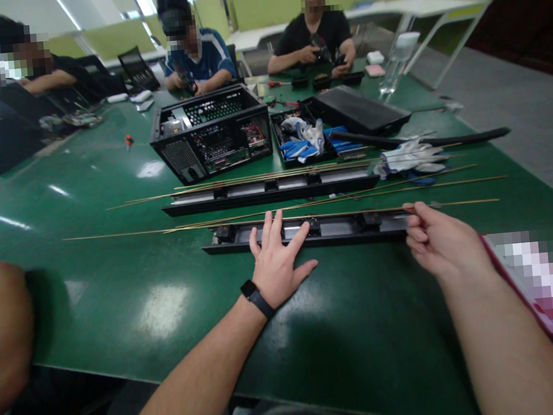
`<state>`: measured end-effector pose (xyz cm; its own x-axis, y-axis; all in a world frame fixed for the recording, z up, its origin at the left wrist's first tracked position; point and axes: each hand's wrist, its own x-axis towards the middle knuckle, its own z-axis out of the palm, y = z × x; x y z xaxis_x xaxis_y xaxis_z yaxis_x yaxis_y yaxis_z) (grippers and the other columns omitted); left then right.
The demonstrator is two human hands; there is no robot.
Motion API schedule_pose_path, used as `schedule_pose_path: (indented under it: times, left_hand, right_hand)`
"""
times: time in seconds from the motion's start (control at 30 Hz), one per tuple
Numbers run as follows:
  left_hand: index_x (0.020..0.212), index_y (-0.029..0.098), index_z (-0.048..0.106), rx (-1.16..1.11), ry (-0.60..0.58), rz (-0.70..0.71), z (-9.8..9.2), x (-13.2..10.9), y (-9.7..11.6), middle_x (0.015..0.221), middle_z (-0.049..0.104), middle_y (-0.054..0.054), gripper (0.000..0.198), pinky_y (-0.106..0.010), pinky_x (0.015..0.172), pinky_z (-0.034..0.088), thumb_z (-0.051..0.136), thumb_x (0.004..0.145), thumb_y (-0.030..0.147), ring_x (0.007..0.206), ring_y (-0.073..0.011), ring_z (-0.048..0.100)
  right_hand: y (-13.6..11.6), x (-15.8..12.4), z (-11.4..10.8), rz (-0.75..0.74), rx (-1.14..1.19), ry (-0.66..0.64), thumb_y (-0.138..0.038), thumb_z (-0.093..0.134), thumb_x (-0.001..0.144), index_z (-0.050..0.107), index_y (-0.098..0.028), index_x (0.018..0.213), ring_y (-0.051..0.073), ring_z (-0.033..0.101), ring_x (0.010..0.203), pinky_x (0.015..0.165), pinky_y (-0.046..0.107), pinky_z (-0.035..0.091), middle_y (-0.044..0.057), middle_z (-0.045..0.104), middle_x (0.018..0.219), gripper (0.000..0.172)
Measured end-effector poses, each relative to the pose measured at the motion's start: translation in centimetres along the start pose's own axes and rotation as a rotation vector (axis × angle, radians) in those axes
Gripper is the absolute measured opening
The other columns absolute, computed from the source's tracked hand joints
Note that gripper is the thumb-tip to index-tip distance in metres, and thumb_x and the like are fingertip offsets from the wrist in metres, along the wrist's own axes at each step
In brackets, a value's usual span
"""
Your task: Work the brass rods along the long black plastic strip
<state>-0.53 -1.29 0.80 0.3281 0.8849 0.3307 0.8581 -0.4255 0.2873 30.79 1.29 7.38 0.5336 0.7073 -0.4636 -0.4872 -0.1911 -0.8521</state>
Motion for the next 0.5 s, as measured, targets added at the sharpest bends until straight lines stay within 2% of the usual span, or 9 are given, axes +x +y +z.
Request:
schedule_pose_path:
  times: [0.13, 0.27, 0.5]
  left_hand:
    - [0.183, 0.043, 0.07, 0.004, -0.002, -0.003, 0.07, -0.04, -0.01, 0.206, 0.04, -0.025, 0.087, -0.091, 0.148, 0.028, 0.105, 0.103, 0.046, 0.194, -0.0576, 0.032]
    - [0.183, 0.043, 0.07, 0.007, -0.004, -0.001, 0.07, -0.05, -0.01, 0.207, 0.039, -0.024, 0.087, -0.091, 0.148, 0.028, 0.105, 0.103, 0.046, 0.194, -0.0571, 0.032]
    - [0.182, 0.043, 0.071, 0.009, 0.005, 0.002, 0.06, 0.02, 0.03, 0.206, 0.04, -0.025, 0.089, -0.092, 0.147, 0.029, 0.107, 0.101, 0.046, 0.193, -0.0573, 0.034]
  right_hand:
    - [-0.23, -0.26, 0.09, -0.014, 0.006, 0.027, -0.007, 0.062, 0.125, 0.073, -0.017, 0.094, 0.002, 0.038, 0.036, 0.03, 0.015, 0.024, -0.008, 0.054, 0.069, 0.034]
    - [-0.5, -0.32, 0.16, -0.016, 0.022, 0.068, -0.011, 0.059, 0.128, 0.071, -0.017, 0.092, 0.003, 0.037, 0.036, 0.03, 0.016, 0.023, -0.008, 0.053, 0.068, 0.039]
    - [-0.09, 0.0, -0.11, 0.007, -0.03, -0.009, -0.01, 0.065, 0.124, 0.076, -0.018, 0.097, 0.004, 0.038, 0.037, 0.03, 0.015, 0.024, -0.006, 0.055, 0.07, 0.03]
